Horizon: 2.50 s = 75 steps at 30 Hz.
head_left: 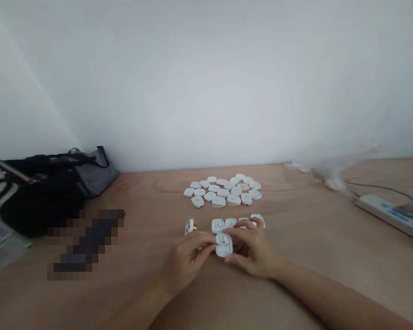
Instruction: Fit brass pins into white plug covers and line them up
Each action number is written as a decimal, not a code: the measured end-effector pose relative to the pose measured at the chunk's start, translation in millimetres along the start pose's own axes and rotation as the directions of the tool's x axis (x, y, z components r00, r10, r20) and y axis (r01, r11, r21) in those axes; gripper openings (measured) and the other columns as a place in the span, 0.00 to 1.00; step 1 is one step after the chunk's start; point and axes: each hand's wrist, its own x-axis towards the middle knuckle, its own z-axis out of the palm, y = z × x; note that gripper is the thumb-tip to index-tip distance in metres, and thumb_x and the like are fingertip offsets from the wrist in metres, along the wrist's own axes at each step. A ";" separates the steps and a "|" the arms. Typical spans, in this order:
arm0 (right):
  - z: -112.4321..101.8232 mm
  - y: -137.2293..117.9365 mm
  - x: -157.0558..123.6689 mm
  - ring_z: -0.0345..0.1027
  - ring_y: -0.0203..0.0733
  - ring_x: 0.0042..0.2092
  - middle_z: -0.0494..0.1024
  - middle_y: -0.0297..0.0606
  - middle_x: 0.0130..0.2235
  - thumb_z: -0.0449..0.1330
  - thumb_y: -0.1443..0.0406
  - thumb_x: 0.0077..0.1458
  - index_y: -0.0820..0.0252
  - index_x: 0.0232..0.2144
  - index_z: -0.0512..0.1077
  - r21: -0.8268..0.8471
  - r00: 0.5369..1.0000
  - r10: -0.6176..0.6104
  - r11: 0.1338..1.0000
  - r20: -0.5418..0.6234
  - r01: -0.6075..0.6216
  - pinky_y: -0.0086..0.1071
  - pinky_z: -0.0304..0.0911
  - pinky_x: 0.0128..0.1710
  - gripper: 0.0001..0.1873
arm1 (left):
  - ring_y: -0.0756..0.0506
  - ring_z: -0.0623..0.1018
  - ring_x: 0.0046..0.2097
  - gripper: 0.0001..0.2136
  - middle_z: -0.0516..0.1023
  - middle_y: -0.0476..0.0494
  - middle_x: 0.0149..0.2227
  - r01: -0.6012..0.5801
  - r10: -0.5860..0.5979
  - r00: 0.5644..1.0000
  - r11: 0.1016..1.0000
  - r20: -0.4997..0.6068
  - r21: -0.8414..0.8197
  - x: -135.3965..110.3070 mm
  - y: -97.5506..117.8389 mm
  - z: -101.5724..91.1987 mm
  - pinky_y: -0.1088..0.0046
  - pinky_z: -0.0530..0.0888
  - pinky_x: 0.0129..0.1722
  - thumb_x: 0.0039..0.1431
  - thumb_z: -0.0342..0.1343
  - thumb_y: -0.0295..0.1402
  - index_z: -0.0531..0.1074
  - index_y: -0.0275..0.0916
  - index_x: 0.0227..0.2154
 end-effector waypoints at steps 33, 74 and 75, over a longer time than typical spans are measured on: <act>-2.0 3.4 -4.6 0.62 0.52 0.51 0.76 0.40 0.44 0.59 0.50 0.50 0.50 0.49 0.66 -0.024 0.999 -0.044 0.999 -0.002 0.044 0.51 0.40 0.53 0.26 | 0.41 0.72 0.51 0.17 0.72 0.38 0.52 -0.171 0.150 0.966 0.982 0.212 0.085 -4.5 -9.1 1.2 0.61 0.71 0.49 0.58 0.57 0.33 0.69 0.44 0.51; -1.4 3.0 -3.0 0.65 0.49 0.43 0.75 0.35 0.34 0.65 0.49 0.41 0.51 0.42 0.70 0.029 1.000 0.000 1.000 0.030 -0.001 0.49 0.38 0.53 0.26 | 0.45 0.74 0.37 0.07 0.73 0.46 0.33 0.244 -0.362 0.868 0.907 0.339 0.344 -2.8 -9.3 -14.1 0.71 0.69 0.38 0.57 0.50 0.24 0.72 0.38 0.30; -1.4 3.1 -3.0 0.65 0.49 0.43 0.75 0.35 0.33 0.64 0.49 0.41 0.51 0.42 0.70 0.026 0.999 0.002 1.000 0.037 -0.003 0.49 0.38 0.52 0.26 | 0.45 0.74 0.36 0.08 0.73 0.46 0.32 0.242 -0.358 0.871 0.909 0.338 0.340 -3.3 -10.1 -12.5 0.72 0.69 0.38 0.57 0.49 0.24 0.71 0.38 0.28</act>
